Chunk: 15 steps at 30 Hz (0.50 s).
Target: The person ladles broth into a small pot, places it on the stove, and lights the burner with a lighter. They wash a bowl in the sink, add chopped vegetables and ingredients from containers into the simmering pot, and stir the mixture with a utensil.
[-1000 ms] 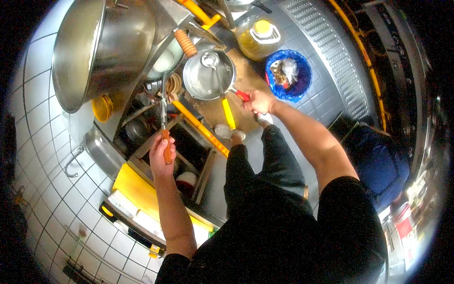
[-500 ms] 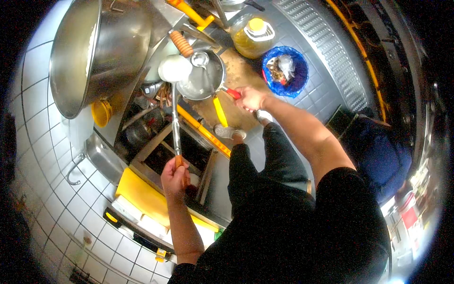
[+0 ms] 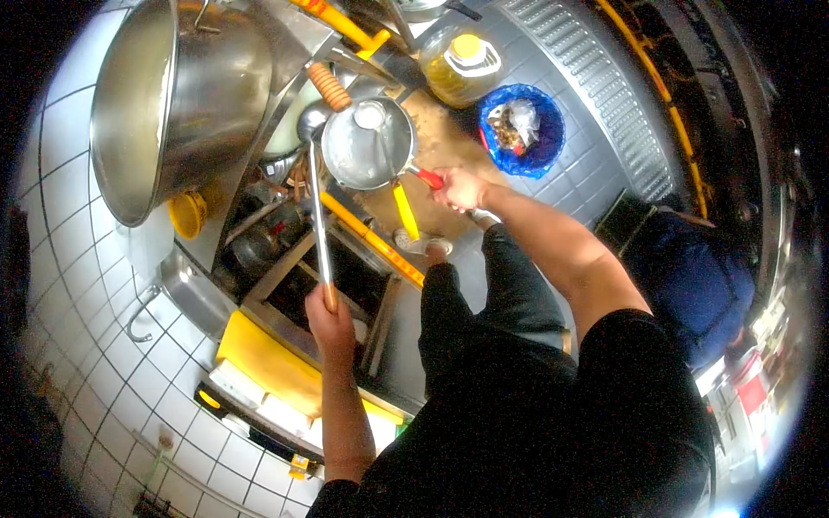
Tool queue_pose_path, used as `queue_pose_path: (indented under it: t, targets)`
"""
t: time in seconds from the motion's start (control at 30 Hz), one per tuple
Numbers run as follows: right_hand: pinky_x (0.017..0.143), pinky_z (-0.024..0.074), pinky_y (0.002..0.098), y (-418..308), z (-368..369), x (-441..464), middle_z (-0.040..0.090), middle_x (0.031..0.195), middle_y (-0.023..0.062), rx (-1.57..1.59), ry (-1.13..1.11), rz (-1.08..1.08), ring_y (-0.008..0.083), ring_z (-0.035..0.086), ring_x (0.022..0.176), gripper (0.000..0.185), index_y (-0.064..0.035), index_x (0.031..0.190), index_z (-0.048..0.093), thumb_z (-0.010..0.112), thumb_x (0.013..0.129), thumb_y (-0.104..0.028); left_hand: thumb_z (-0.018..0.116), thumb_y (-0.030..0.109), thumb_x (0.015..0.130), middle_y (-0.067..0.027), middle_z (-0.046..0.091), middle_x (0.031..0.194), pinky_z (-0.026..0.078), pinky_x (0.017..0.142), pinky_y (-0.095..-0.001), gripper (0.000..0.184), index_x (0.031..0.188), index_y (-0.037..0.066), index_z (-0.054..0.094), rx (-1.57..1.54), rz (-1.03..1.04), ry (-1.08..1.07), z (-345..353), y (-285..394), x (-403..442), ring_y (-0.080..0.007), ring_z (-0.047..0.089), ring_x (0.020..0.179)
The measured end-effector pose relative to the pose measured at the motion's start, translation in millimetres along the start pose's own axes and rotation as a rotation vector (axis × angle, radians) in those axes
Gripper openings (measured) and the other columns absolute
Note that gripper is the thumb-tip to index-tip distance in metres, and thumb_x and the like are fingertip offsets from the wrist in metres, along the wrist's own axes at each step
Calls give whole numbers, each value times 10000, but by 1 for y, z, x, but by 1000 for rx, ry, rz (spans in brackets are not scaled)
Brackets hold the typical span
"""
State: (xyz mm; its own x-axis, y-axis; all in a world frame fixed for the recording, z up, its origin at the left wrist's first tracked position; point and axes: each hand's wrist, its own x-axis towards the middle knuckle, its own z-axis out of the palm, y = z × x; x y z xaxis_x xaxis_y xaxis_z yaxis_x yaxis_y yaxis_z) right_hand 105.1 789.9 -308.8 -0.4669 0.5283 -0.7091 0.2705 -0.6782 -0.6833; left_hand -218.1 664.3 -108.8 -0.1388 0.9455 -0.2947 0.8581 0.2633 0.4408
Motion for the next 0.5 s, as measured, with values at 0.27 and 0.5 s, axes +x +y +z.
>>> queue_pose_path:
  t: [0.27, 0.5]
  targets:
    - [420, 452, 279, -10, -2, -4, 557, 649, 6, -19, -12, 21, 112, 522, 496, 322, -79, 1173, 605, 682, 872, -164, 609, -28, 917, -60, 566, 957, 483, 607, -259, 300, 1198, 10, 511, -727, -501, -5, 5, 30, 76, -114, 553, 746]
    - [427, 462, 289, -20, -4, -6, 564, 655, 21, -105, 20, 1, 131, 531, 505, 319, -63, 1158, 596, 677, 865, -159, 643, -1, 884, -85, 600, 871, 395, 421, -215, 313, 1174, 21, 526, -1241, -573, 69, -4, 34, 87, -120, 548, 608]
